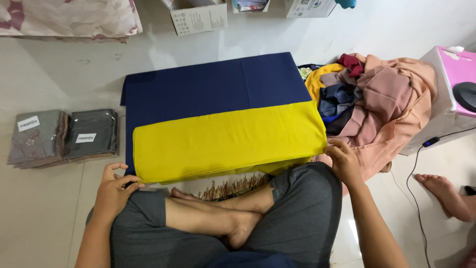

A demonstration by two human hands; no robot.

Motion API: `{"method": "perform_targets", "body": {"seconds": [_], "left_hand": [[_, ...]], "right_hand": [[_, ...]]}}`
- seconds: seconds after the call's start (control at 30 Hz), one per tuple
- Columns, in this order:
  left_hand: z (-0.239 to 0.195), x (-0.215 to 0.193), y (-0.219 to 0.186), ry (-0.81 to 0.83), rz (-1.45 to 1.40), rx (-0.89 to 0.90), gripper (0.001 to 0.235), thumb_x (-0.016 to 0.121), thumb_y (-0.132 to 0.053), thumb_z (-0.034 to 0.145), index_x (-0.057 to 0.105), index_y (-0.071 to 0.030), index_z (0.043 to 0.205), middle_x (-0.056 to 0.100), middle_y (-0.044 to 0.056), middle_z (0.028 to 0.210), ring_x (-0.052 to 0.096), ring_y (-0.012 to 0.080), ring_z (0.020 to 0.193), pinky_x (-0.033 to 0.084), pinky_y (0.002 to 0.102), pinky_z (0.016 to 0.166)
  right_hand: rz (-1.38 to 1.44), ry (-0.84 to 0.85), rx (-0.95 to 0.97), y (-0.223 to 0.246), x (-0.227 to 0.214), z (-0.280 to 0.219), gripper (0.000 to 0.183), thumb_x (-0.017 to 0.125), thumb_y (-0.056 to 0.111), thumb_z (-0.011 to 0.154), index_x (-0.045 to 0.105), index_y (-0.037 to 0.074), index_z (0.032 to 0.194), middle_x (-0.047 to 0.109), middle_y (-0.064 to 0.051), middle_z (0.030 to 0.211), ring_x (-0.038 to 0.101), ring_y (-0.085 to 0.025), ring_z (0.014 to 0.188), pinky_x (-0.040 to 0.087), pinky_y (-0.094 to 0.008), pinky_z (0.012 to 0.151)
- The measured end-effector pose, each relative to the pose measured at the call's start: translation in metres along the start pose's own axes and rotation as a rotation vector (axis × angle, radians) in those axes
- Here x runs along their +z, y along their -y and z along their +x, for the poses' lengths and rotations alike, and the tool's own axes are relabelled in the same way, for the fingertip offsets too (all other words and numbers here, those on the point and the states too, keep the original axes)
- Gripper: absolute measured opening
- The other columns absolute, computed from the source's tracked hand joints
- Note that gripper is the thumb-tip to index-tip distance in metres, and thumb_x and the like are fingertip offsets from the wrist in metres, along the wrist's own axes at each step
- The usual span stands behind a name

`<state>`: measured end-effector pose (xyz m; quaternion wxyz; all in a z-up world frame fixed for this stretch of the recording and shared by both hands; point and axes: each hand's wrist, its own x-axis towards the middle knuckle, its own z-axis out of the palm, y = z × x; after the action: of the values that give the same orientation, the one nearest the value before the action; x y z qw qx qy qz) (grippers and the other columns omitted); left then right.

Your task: The person sits on the floor and folds a yellow piece of fabric on a blue mat. They repeatedly smooth the fabric with their hands and use a lint roller to clean the surface before folding it into a neat rectangle.

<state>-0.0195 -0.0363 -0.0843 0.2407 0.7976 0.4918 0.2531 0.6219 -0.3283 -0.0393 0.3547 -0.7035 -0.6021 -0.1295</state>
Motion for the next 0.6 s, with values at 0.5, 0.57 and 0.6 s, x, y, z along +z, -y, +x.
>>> {"method": "perform_targets", "body": {"seconds": [0.5,0.57,0.6], "left_hand": [[0.014,-0.032,-0.046,0.320,0.124,-0.136,0.028,0.092,-0.043,0.068,0.091,-0.031,0.093,0.041,-0.002,0.148,0.051,0.0145,0.140,0.050,0.042,0.107],[0.029,-0.050,-0.078,0.297,0.090,-0.193,0.030,0.088,-0.045,0.071,0.090,-0.029,0.097,0.044,-0.001,0.149,0.058,0.0199,0.125,0.052,0.042,0.101],[0.035,-0.059,-0.094,0.277,0.055,-0.257,0.033,0.083,-0.047,0.075,0.088,-0.026,0.100,0.048,-0.001,0.151,0.066,0.0253,0.110,0.054,0.042,0.096]], "right_hand": [[0.107,0.164,0.121,-0.029,-0.004,0.012,0.019,0.070,0.024,0.093,0.080,0.015,0.106,0.071,-0.007,0.120,0.069,-0.024,0.107,0.056,-0.039,0.091],[0.151,0.067,0.250,-0.024,-0.001,0.038,0.013,0.071,0.021,0.098,0.078,0.013,0.105,0.072,-0.004,0.109,0.067,-0.018,0.100,0.053,-0.033,0.088],[0.197,-0.024,0.378,-0.021,0.001,0.051,0.009,0.071,0.019,0.103,0.075,0.011,0.104,0.074,-0.001,0.098,0.065,-0.011,0.092,0.049,-0.027,0.085]]}}
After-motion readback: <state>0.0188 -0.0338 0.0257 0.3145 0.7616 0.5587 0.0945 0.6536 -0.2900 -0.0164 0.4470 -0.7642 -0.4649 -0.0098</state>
